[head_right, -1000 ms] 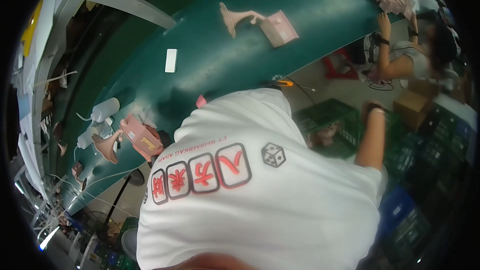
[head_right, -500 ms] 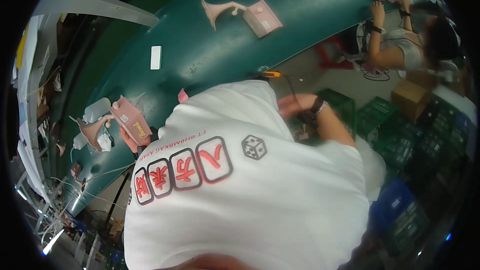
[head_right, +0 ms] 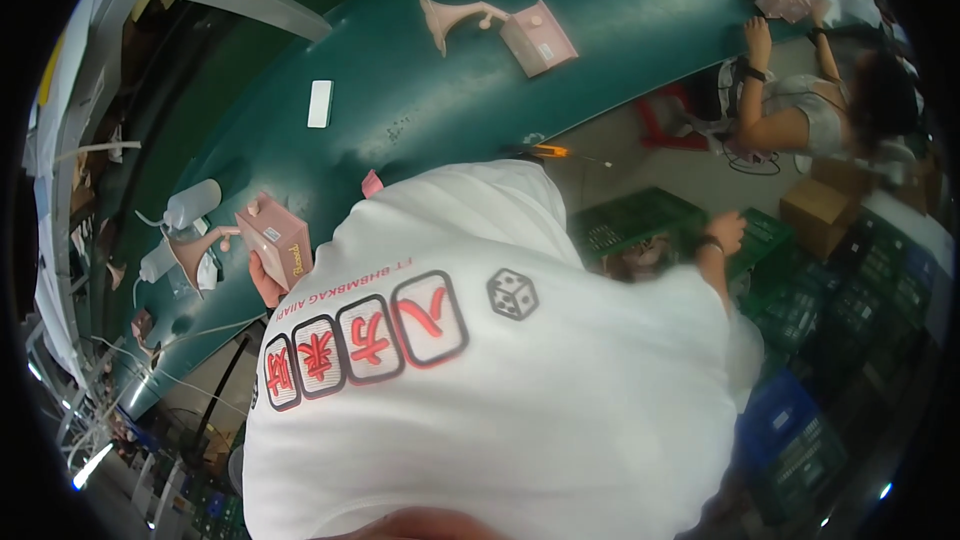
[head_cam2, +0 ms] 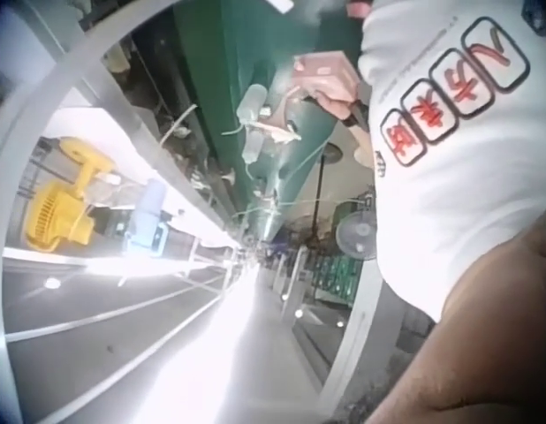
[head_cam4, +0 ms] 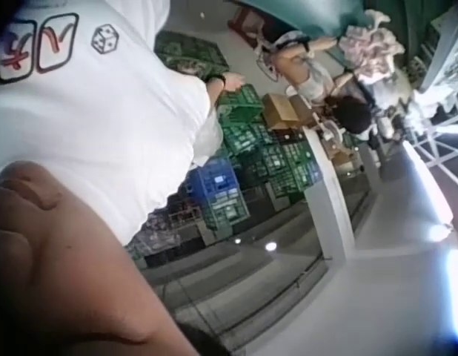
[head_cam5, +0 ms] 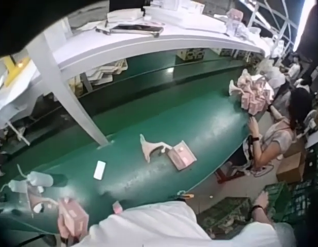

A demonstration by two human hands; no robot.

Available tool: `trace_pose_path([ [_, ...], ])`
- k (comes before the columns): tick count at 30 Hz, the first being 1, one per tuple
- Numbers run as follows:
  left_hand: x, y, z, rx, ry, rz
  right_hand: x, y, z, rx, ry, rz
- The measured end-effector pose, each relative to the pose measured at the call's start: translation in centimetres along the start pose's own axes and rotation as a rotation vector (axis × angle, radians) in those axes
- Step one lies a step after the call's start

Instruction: Assembling plastic decorative items at an industrial production line using a hand tool.

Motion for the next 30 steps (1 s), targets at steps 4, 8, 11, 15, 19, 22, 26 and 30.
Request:
trace_pose_path([
  [4,2.3,-1.1,2.5,-0.018,-0.005,-0.017,1.0,7.5,-10.3,0.696,-0.737,0.248],
  [8,-0.5,3.8,0.6,-0.031,0.034,0.034,-7.9,13.3,-18.1,1.072,-0.807,-0.581],
  [11,-3.2,4.2,3.4,0.041,-0.014,0.051,-13.7,16.6,-23.3,0.774,-1.424,-1.003],
  [15,-2.6,6.2,4.8,0.047,0.227,-0.176,-16.4,9.3,-23.7,0.945,-0.949,-1.291],
  [19,-2.6,10.7,9.2,-0.061,0.161,-0.118,-9.6,22.3,-24.3,1.049,-1.015,-1.231],
  [22,1.2,12.8,9.6,-0.083,0.245,-0.109,-4.6,24.7,-21.6,1.112,-1.005,-1.089],
  [26,7.8,12.4,13.3,-0.219,0.286,-0.019,-1.1,29.7,-19.9,1.083,-1.093,-0.795],
  [30,17.2,12.6,21.3,-0.337,0.382,0.039,0.1,40.9,-20.6,1.014,-1.198,-0.517],
])
Point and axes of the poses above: each hand's wrist, its own y-axis away from the middle knuckle, its own x-axis out of the back of the hand, z = x × y, the point moved 3 cm from there along -y, towards the middle knuckle, and after that the axes turned 3 degrees about -x, right-handed, at the moved point
